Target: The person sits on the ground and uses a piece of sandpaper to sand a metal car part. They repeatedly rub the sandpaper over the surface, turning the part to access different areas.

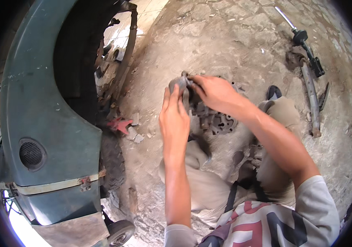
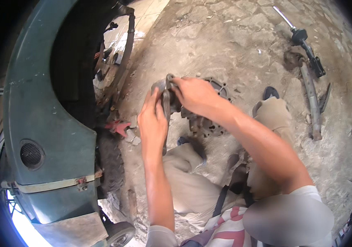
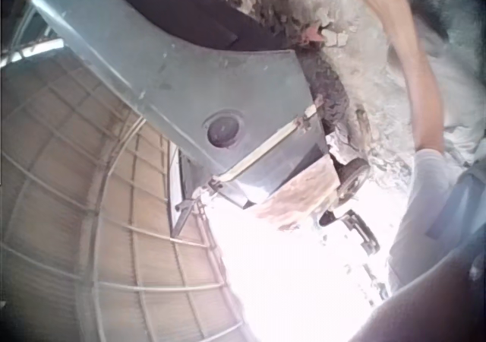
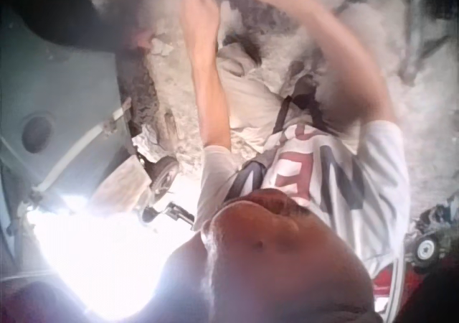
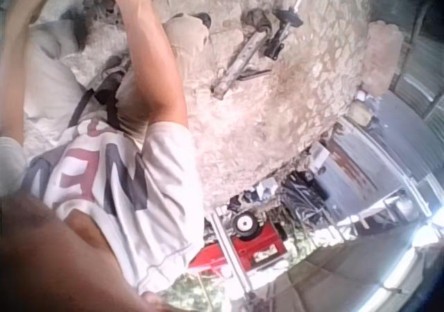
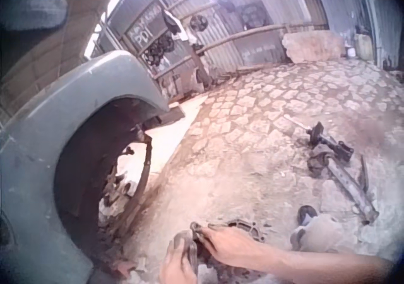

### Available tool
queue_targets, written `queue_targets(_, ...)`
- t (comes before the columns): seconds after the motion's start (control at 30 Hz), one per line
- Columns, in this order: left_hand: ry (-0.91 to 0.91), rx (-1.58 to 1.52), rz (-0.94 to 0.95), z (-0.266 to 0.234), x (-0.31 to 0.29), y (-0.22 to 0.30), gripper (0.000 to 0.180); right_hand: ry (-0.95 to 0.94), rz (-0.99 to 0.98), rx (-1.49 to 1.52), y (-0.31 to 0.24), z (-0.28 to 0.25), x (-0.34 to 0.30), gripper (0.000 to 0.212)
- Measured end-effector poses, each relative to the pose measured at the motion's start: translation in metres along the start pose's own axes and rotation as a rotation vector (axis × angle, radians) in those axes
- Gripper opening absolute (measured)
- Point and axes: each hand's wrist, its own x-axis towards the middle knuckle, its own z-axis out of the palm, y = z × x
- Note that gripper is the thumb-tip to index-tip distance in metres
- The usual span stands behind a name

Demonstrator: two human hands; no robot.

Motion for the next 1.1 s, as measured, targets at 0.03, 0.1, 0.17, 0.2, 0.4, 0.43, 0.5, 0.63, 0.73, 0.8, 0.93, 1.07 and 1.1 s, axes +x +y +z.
queue_targets(0.03,0.002,-0.003,0.005,0.003,-0.001,0.002,0.036,0.042,-0.004,-0.004,0.000,-0.004,0.003,0.032)
queue_targets(0.1,-0.021,-0.074,-0.046,0.002,0.003,0.003,0.036,0.073,-0.032,-0.021,0.001,-0.006,0.010,0.031)
queue_targets(0.17,-0.097,-0.144,-0.162,0.000,0.004,0.005,0.039,0.069,-0.081,-0.009,0.005,-0.007,0.008,0.031)
queue_targets(0.2,-0.088,-0.105,-0.113,0.001,0.006,0.003,0.040,0.083,-0.079,-0.009,0.005,-0.005,0.009,0.031)
queue_targets(0.4,-0.054,-0.046,-0.020,0.001,-0.005,-0.014,0.041,0.047,-0.042,-0.016,-0.007,0.000,0.008,0.035)
queue_targets(0.43,-0.047,-0.071,-0.016,0.000,0.001,-0.013,0.040,0.054,-0.045,-0.003,-0.006,-0.003,0.009,0.036)
queue_targets(0.5,-0.010,-0.051,-0.019,0.009,0.012,-0.011,0.040,0.044,0.023,0.037,-0.005,-0.009,0.011,0.035)
queue_targets(0.63,0.031,-0.084,-0.007,0.009,-0.002,-0.012,0.037,0.013,0.051,-0.045,0.002,-0.004,0.006,0.034)
queue_targets(0.73,0.049,-0.085,0.003,0.008,0.000,-0.010,0.036,0.044,0.027,-0.034,0.005,-0.008,0.007,0.033)
queue_targets(0.8,0.039,-0.098,-0.024,0.005,0.004,-0.010,0.036,0.043,0.036,-0.042,-0.003,-0.009,0.005,0.033)
queue_targets(0.93,0.049,-0.055,-0.007,0.009,-0.005,-0.003,0.036,0.049,0.033,-0.092,-0.001,-0.017,0.006,0.032)
queue_targets(1.07,-0.017,-0.066,-0.038,0.000,0.004,-0.005,0.036,0.061,0.096,-0.082,-0.006,-0.023,0.010,0.032)
queue_targets(1.1,-0.002,-0.082,-0.017,0.004,0.010,-0.008,0.036,0.073,0.095,-0.083,-0.003,-0.021,0.012,0.032)
